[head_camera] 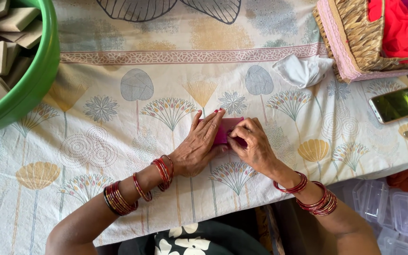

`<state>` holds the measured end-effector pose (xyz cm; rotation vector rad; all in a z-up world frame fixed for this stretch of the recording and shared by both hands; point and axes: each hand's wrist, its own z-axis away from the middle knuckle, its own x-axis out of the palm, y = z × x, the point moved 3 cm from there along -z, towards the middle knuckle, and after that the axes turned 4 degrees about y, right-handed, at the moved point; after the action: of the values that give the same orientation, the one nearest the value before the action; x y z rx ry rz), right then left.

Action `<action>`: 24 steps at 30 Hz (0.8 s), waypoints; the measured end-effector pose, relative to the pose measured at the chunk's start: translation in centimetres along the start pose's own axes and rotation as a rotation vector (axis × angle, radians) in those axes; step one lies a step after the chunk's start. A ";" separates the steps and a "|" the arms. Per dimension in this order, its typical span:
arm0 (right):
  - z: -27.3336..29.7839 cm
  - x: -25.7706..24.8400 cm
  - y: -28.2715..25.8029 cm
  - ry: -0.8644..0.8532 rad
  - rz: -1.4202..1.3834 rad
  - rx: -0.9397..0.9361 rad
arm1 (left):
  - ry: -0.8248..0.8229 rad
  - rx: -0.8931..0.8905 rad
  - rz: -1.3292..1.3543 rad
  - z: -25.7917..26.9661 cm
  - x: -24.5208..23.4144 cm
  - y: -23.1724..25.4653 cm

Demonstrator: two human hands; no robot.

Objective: Wrap a bar of soap in pink decorative fabric and place it into a plastic storage container.

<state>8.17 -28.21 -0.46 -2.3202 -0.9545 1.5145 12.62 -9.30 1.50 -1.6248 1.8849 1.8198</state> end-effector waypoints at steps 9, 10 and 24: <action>-0.3 -1.2 -0.9 -0.083 0.089 -0.082 | 0.033 0.147 -0.489 0.1 4.3 -1.4; -0.2 -1.5 -0.9 -0.079 0.092 -0.077 | 0.030 0.152 -0.487 -0.3 3.9 -0.8; -2.7 -6.4 3.3 -0.366 -0.908 0.610 | -0.056 0.108 -1.012 -1.7 5.1 0.7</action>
<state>10.20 -34.28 3.84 -0.9795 -1.1700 1.5010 10.90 -13.84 -0.83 -1.9079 0.7962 1.2489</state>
